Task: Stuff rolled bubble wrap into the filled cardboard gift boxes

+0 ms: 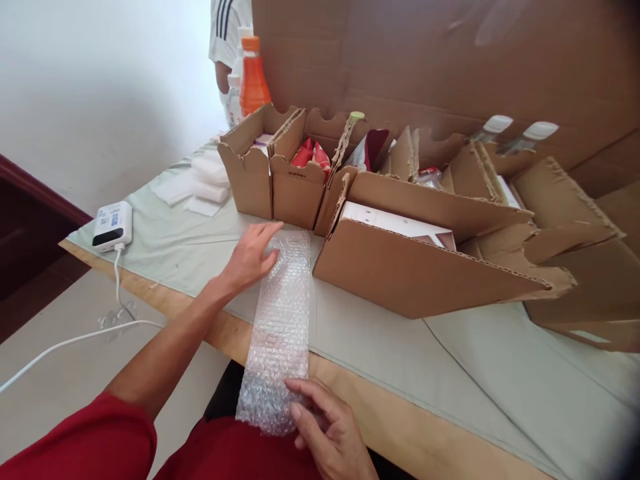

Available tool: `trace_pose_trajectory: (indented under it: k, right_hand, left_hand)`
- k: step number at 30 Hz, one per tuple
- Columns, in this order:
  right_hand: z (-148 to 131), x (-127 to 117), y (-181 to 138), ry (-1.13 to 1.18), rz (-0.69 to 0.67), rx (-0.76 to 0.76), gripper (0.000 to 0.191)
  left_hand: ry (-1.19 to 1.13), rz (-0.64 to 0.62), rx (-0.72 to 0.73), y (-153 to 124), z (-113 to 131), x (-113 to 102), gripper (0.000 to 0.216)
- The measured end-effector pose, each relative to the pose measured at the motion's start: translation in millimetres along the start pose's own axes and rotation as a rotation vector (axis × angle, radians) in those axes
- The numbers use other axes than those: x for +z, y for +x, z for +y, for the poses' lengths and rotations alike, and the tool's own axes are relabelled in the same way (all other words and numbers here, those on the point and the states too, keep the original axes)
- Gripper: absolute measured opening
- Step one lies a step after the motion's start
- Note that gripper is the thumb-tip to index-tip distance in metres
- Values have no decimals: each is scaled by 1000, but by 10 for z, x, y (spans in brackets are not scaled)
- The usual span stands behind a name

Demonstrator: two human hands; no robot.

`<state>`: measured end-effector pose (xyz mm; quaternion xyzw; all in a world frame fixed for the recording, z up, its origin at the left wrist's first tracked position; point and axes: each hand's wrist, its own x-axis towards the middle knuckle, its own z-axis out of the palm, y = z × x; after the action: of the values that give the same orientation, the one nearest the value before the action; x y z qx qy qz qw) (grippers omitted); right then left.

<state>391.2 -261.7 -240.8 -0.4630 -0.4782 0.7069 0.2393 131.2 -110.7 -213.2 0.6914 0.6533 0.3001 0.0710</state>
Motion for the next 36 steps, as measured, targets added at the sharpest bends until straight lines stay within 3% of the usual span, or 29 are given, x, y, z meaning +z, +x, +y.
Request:
trace_pose_trajectory:
  k: [3,5,8,11,13,15,20,24,31,36]
  right_hand:
    - [-67,-77,-15,112,-25,65,35]
    - [-132,-129,22,193,-59,69,36]
    - [-263,-158,164,287,-47,17,36]
    - [-381,-130,337,305,-12,-82,39]
    - [-410,-113,416,291,2,-173,47]
    - [-387,-119,454,207,47,-263,52]
    - [-254,-165,490,-515,262,-591,33]
    - [-227,-107,616,-976,296,-857,40]
    - [-235,-16,844,-1318,254,-811,38]
    - [-309,-52,892,-1310,202,-813,32]
  left_hand:
    - [-281,-177,105,-692,-19,-254,53]
    - [-464,-319,82,-1118,15,-439,59]
    - [-515,-390,11,-1462,162,-538,67]
    - [-507,-267,-78,-1423,324,-374,56]
    - [-464,-167,-191,-1273,364,-209,37]
    - [-377,-113,-295,-1116,336,-69,32]
    - [-207,-119,-380,-959,192,85,59]
    - [-207,-126,-330,-966,170,109,62]
    - [-87,-46,-231,-971,111,254,63]
    - [-121,113,-26,-1126,188,105,53]
